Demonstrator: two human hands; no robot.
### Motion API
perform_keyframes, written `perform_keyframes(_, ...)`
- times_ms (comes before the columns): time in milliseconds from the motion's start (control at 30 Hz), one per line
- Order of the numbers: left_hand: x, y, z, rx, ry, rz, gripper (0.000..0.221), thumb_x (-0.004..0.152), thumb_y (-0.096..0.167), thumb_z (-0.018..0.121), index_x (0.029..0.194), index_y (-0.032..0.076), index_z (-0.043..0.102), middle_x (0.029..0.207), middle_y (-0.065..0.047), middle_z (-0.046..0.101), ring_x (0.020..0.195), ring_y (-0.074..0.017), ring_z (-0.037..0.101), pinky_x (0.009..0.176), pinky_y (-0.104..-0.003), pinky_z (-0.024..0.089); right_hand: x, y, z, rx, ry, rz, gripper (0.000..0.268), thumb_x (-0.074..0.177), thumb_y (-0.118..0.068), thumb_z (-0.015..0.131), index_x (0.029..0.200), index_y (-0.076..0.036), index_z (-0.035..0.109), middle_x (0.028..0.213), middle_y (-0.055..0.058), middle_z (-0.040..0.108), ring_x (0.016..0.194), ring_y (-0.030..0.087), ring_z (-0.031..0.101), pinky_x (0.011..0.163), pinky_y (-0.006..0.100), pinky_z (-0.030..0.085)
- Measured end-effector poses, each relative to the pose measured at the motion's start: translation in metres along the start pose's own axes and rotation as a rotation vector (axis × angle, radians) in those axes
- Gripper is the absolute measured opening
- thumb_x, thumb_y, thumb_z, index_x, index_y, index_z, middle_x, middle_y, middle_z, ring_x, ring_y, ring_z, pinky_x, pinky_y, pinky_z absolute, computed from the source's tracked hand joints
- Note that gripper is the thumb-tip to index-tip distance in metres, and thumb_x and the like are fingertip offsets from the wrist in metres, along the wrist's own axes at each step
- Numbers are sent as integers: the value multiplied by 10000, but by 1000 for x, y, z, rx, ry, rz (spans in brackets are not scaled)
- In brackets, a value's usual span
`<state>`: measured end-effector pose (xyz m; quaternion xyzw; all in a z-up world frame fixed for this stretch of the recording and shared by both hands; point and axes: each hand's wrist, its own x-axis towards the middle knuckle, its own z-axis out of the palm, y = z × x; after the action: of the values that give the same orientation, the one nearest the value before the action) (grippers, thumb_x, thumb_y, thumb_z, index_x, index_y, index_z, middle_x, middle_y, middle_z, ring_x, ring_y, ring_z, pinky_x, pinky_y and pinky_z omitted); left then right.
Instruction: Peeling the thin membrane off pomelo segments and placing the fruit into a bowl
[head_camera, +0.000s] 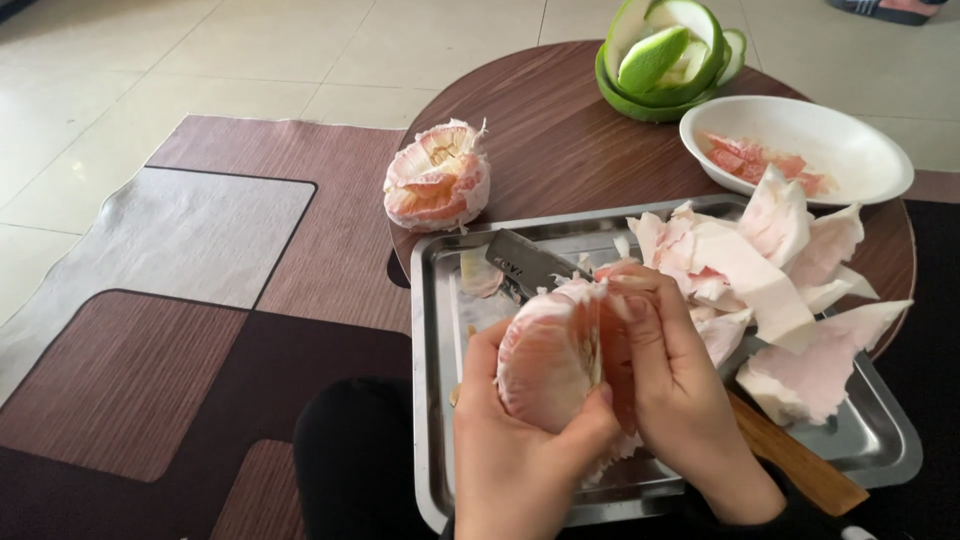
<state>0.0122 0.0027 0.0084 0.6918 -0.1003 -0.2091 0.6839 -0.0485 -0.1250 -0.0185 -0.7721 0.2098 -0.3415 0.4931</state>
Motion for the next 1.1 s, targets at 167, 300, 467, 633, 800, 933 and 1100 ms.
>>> perform_keyframes(167, 4, -3, -3, -106, -43, 26, 575, 610, 169, 896, 1153, 112, 716, 945, -42, 811, 767, -101, 715, 723, -251, 616, 3, -6, -2, -1, -25, 202, 406, 1069, -367, 408, 1342, -151, 617, 1364, -4, 675, 1366, 113, 569, 1203, 272, 360)
perform_keyframes(300, 6, -9, -5, -203, -71, 32, 533, 652, 89, 872, 1155, 71, 694, 961, -85, 804, 800, -129, 733, 751, -281, 629, 6, -13, -3, 52, -41, 310, 444, 1053, -380, 411, 1352, -163, 657, 1333, -29, 718, 1292, 78, 617, 1165, 243, 406)
perform_keyframes(467, 8, 0, -10, -168, -76, -24, 585, 652, 93, 867, 1215, 81, 711, 1026, -87, 827, 878, -140, 771, 827, -288, 653, 10, -31, 1, 186, 24, 537, 459, 1030, -346, 448, 1356, -149, 703, 1312, -1, 777, 1241, 99, 687, 1119, 252, 496)
perform_keyframes(633, 10, 0, -13, -192, -102, -1, 742, 653, 113, 841, 1374, 98, 666, 1209, -82, 820, 1060, -142, 776, 971, -292, 622, 17, -50, 7, 367, 165, 787, 471, 1017, -276, 485, 1422, -141, 684, 1383, 17, 762, 1254, 115, 679, 1113, 267, 510)
perform_keyframes(800, 16, 0, -14, -308, -213, 107, 600, 730, 82, 789, 1319, 38, 681, 1214, -100, 788, 1089, -162, 739, 1010, -323, 589, 18, -34, 6, 591, 133, 721, 340, 1098, -225, 452, 1350, -81, 630, 1256, 139, 725, 1132, 230, 691, 981, 350, 541)
perform_keyframes(933, 24, 13, -12, -334, -270, 71, 580, 755, 52, 759, 1327, 36, 668, 1185, -103, 778, 1066, -174, 735, 987, -335, 601, 22, -36, 7, 676, 123, 734, 361, 1107, -237, 413, 1372, -77, 600, 1336, 186, 726, 1145, 285, 694, 945, 392, 546)
perform_keyframes(1100, 33, 42, 3, -315, -264, -127, 488, 723, 4, 743, 1210, -9, 759, 1068, -124, 815, 936, -195, 745, 859, -353, 633, 27, -4, -4, 767, 294, 693, 278, 1082, -357, 616, 1137, -118, 747, 843, 78, 754, 607, 218, 696, 378, 374, 504)
